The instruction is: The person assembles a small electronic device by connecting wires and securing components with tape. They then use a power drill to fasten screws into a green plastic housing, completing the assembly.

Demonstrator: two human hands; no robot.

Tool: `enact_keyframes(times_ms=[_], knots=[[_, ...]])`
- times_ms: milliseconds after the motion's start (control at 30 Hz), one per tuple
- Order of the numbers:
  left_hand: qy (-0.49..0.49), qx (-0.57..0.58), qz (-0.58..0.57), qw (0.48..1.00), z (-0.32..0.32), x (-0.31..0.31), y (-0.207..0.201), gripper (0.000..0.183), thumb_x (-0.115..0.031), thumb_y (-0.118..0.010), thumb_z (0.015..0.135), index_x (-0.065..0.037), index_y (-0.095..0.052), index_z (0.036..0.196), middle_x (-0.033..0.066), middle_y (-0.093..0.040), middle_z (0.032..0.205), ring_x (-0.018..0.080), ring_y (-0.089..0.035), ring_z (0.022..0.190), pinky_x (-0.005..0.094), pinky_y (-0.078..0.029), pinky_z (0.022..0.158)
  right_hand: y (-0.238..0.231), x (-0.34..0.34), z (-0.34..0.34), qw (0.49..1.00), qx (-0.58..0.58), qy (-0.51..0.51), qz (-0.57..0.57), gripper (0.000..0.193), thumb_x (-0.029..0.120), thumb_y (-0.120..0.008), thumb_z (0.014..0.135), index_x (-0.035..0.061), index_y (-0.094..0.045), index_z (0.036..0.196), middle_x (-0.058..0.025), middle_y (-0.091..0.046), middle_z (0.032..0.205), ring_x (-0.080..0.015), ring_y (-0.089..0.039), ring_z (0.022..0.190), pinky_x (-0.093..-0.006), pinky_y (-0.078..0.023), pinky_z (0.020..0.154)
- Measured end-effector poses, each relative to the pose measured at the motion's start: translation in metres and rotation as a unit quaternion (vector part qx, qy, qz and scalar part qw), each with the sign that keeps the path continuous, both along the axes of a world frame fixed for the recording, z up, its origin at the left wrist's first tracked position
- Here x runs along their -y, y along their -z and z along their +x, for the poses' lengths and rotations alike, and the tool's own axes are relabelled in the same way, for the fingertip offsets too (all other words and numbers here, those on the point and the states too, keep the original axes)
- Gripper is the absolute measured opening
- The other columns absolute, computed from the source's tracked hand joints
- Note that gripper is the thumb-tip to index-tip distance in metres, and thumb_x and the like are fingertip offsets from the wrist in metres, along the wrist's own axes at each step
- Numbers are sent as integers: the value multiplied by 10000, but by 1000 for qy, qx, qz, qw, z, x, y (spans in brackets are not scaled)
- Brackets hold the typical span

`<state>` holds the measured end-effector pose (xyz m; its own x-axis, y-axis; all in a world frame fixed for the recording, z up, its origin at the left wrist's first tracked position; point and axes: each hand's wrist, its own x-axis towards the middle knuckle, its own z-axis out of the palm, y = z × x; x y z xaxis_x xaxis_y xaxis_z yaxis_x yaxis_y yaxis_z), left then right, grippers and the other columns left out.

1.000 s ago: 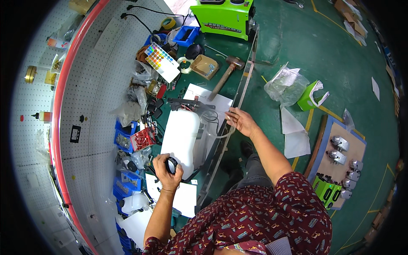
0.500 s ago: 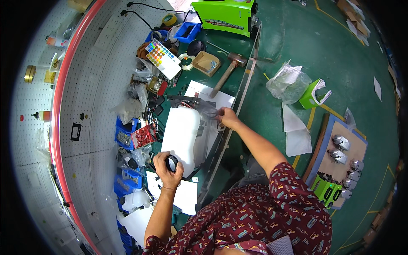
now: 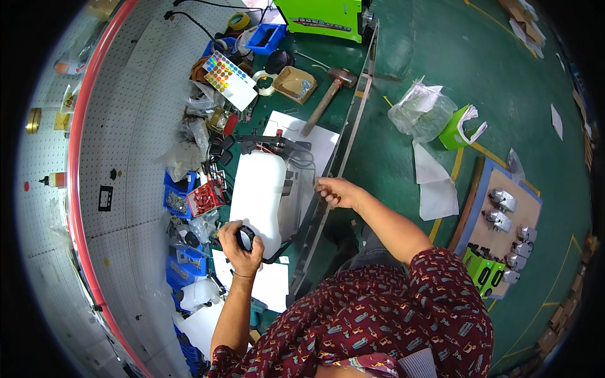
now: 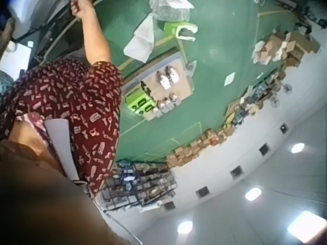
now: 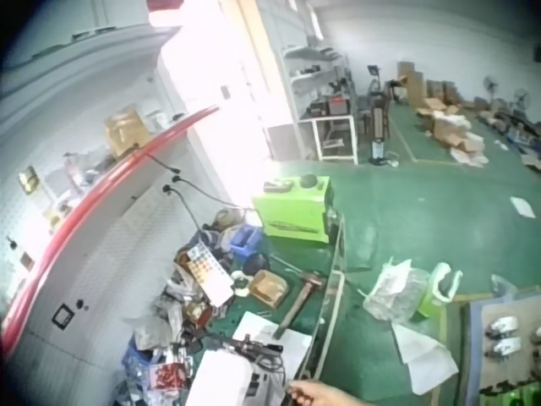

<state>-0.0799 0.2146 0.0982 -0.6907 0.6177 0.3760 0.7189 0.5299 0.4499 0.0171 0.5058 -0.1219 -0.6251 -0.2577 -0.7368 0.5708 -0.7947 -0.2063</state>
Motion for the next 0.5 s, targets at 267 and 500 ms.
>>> enact_keyframes(times_ms=[267, 500], knots=[[0, 6, -8, 1000, 1, -2, -2, 476, -211, -709, 759, 3, -617, 1175, 207, -584, 1091, 377, -584, 1016, 463, -481, 946, 2, 4, 0, 991, -26, 80, 102, 146, 191, -695, 1016, 80, -626, 949, -34, -666, 858, -94, -496, 590, -230, -362, 467], [-10, 24, 1, 1000, 4, 3, 0, 490, -219, -738, 742, -1, -619, 1164, 203, -588, 1098, 384, -572, 1054, 487, -463, 975, -5, -46, 7, 934, -104, 69, 333, 165, 196, -663, 1031, 38, -623, 1060, -77, -719, 832, -114, -605, 614, -276, -469, 487]])
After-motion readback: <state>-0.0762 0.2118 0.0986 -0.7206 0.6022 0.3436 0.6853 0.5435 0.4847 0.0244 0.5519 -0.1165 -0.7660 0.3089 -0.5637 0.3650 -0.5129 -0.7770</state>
